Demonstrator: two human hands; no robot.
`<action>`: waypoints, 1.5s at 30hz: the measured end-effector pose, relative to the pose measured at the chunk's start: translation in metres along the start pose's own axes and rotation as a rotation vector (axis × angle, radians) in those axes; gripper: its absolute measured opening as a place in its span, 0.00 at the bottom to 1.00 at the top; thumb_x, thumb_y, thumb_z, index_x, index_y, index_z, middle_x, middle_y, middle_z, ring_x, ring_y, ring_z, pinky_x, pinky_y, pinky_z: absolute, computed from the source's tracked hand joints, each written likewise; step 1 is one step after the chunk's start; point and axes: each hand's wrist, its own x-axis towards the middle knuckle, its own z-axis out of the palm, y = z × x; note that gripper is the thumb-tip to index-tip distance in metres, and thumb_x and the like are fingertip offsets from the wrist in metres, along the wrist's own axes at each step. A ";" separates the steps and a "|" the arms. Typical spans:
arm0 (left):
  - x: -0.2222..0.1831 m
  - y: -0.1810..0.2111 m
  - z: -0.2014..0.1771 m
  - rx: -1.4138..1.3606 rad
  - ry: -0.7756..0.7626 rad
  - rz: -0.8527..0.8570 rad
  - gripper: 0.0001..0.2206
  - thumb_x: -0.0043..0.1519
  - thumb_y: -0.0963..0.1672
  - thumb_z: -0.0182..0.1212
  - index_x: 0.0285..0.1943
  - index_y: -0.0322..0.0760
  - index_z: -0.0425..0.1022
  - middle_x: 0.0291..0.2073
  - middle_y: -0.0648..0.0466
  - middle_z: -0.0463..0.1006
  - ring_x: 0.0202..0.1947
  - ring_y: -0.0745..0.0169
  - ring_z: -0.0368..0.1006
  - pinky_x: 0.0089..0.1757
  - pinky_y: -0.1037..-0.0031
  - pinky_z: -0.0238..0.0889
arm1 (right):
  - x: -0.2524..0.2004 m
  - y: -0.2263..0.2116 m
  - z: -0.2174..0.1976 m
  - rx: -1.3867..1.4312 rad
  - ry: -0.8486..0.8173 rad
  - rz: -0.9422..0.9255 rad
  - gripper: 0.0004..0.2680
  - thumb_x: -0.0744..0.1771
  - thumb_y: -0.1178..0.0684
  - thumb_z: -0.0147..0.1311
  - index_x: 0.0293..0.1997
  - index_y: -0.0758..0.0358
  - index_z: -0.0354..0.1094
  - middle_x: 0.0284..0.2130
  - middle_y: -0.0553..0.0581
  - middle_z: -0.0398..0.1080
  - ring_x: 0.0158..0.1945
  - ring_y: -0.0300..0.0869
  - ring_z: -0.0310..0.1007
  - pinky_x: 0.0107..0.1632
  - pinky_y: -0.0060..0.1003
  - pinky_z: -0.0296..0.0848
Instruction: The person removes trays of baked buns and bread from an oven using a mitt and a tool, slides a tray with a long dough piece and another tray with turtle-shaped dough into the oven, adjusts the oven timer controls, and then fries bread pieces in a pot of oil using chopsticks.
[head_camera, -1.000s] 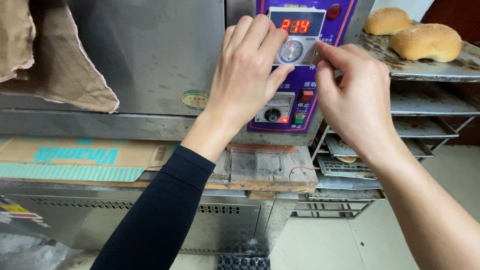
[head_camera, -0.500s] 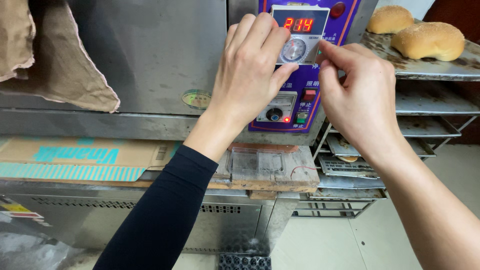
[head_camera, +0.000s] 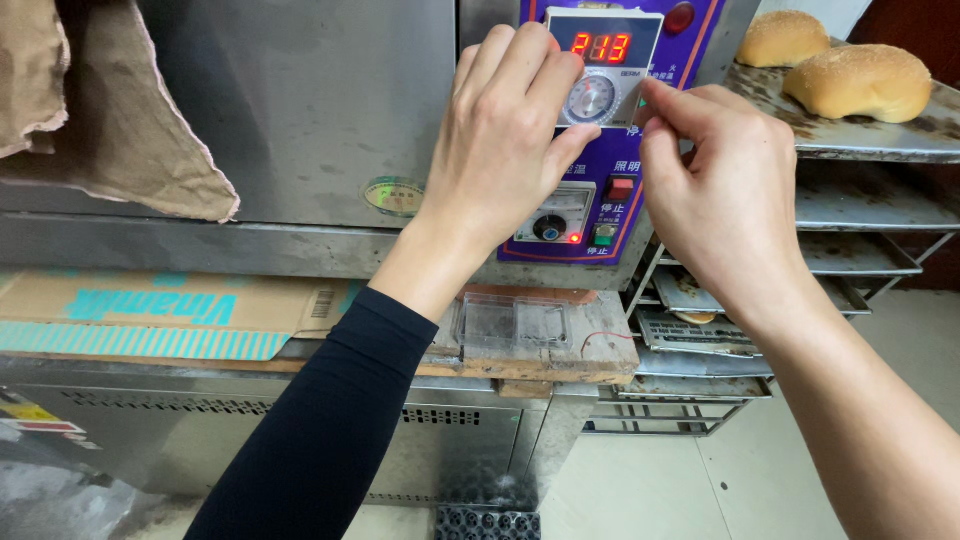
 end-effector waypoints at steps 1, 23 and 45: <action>0.000 0.000 0.000 0.002 0.004 0.002 0.23 0.53 0.45 0.80 0.52 0.30 0.74 0.48 0.49 0.69 0.52 0.50 0.66 0.54 0.61 0.61 | 0.000 0.000 0.000 -0.001 0.003 -0.009 0.10 0.71 0.60 0.51 0.57 0.71 0.75 0.40 0.65 0.76 0.38 0.52 0.78 0.43 0.42 0.73; 0.001 0.001 -0.002 -0.010 -0.008 -0.005 0.23 0.52 0.44 0.80 0.52 0.30 0.74 0.48 0.49 0.70 0.51 0.50 0.66 0.52 0.62 0.61 | -0.001 -0.001 0.000 -0.019 0.008 0.004 0.10 0.71 0.60 0.52 0.57 0.70 0.75 0.40 0.66 0.76 0.38 0.53 0.77 0.42 0.43 0.73; -0.038 0.048 -0.070 -0.237 -0.330 -0.065 0.10 0.66 0.45 0.62 0.48 0.31 0.77 0.45 0.47 0.78 0.48 0.52 0.73 0.52 0.60 0.65 | -0.093 0.002 0.003 0.768 -0.397 1.255 0.16 0.70 0.45 0.43 0.60 0.61 0.70 0.49 0.56 0.79 0.48 0.41 0.79 0.46 0.37 0.75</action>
